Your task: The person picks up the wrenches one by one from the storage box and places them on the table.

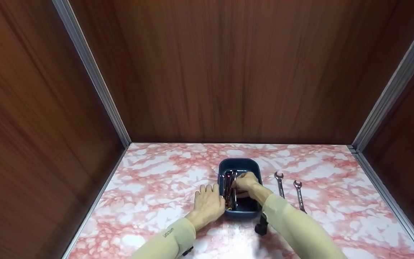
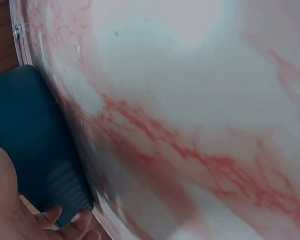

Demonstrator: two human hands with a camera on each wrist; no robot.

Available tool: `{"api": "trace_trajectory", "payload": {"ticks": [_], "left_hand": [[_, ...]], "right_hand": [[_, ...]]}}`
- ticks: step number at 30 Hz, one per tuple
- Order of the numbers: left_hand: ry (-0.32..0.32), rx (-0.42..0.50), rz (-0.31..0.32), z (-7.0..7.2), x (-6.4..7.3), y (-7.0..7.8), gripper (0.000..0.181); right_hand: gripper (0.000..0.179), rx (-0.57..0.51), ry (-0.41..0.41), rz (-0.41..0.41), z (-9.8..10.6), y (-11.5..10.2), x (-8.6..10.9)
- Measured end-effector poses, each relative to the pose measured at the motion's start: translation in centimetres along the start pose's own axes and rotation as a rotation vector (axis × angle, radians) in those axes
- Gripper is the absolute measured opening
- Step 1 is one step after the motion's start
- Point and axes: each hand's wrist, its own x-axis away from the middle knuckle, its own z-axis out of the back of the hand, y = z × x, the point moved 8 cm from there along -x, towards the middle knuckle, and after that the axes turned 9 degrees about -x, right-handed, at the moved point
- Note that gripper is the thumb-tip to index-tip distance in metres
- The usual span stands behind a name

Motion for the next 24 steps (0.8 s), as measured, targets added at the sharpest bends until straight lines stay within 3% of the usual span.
{"api": "trace_trajectory", "payload": {"ticks": [8, 16, 24], "left_hand": [[0.049, -0.011, -0.008, 0.1, 0.1, 0.0, 0.029], [0.02, 0.0, -0.002, -0.2, 0.1, -0.1, 0.03], [0.054, 0.002, -0.007, 0.1, 0.0, 0.1, 0.029]], "right_hand": [[0.021, 0.007, -0.015, 0.021, 1.3, -1.7, -0.1], [0.02, -0.009, -0.042, 0.019, 2.4, -3.1, -0.2], [0.015, -0.018, -0.055, 0.03, 3.5, -4.2, 0.1]]}}
